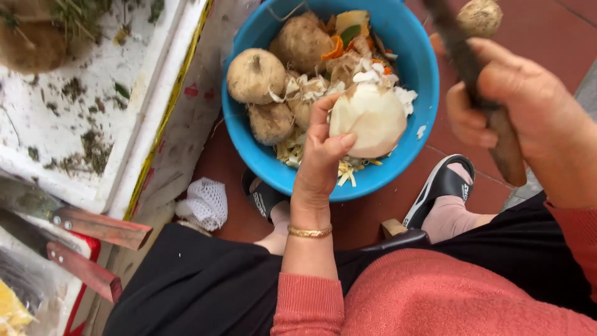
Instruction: A person is peeling the skin off jicama roots using a knife, collecting the peels in a blue bowl.
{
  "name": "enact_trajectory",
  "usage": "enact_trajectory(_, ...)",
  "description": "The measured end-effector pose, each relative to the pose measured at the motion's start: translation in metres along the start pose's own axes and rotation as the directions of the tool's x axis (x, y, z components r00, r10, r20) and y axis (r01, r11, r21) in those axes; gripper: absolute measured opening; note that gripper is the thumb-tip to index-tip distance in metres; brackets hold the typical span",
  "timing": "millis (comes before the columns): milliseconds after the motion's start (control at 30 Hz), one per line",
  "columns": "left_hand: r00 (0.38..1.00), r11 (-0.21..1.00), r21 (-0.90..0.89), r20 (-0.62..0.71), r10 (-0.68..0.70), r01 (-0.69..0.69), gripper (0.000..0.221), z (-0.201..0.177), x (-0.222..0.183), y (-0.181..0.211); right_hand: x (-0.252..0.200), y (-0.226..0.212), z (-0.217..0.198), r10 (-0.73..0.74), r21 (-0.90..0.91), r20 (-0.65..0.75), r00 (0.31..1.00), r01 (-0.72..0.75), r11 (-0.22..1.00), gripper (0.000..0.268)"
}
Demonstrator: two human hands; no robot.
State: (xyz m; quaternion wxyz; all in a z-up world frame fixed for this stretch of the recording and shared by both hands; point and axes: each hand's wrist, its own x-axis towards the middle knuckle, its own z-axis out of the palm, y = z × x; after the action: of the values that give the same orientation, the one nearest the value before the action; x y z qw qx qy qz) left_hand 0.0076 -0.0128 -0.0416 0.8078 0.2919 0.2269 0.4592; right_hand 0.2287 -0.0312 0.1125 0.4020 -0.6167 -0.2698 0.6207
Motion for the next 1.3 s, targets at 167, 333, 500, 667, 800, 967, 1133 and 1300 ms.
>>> enact_trajectory(167, 0.999, 1.0, -0.017, 0.035, 0.022, -0.021, 0.067, 0.008, 0.002, 0.005, -0.013, -0.011, 0.001, 0.094, -0.374, 0.034, 0.995, -0.074, 0.924, 0.088)
enact_trajectory(333, 0.999, 1.0, -0.008, 0.032, 0.0, 0.0, 0.068, 0.015, -0.003, 0.014, -0.012, 0.01, -0.005, 0.069, -0.48, 0.236, 0.969, 0.055, 0.876, 0.083)
enact_trajectory(500, 0.999, 1.0, 0.011, 0.051, -0.012, 0.011, 0.071, 0.018, -0.005, 0.021, -0.01, 0.013, -0.006, -0.014, -0.606, 0.293, 0.956, 0.197, 0.77, 0.082)
enact_trajectory(667, 0.998, 1.0, 0.023, 0.062, -0.002, 0.0, 0.069, 0.019, -0.007, 0.024, -0.008, 0.014, -0.009, 0.005, -0.665, 0.33, 0.944, 0.229, 0.71, 0.081)
enact_trajectory(800, 0.995, 1.0, 0.01, 0.094, 0.015, -0.016, 0.064, 0.01, -0.007, 0.02, -0.009, 0.018, -0.008, -0.085, -0.572, 0.355, 0.931, 0.289, 0.768, 0.07)
enact_trajectory(967, 0.988, 0.999, 0.029, 0.154, -0.021, 0.017, 0.069, 0.009, -0.009, 0.029, -0.006, 0.024, -0.012, 0.013, -0.294, 0.316, 0.949, 0.084, 0.952, 0.057)
enact_trajectory(1133, 0.972, 0.998, 0.06, 0.233, -0.022, 0.008, 0.065, 0.011, -0.004, 0.034, -0.005, 0.03, -0.018, 0.158, 0.304, 0.461, 0.873, -0.323, 0.897, 0.041)
enact_trajectory(1300, 0.973, 0.999, -0.034, 0.233, -0.01, 0.019, 0.074, 0.003, -0.01, 0.017, 0.027, 0.063, -0.038, 0.259, 0.476, 0.453, 0.853, -0.477, 0.739, 0.026)
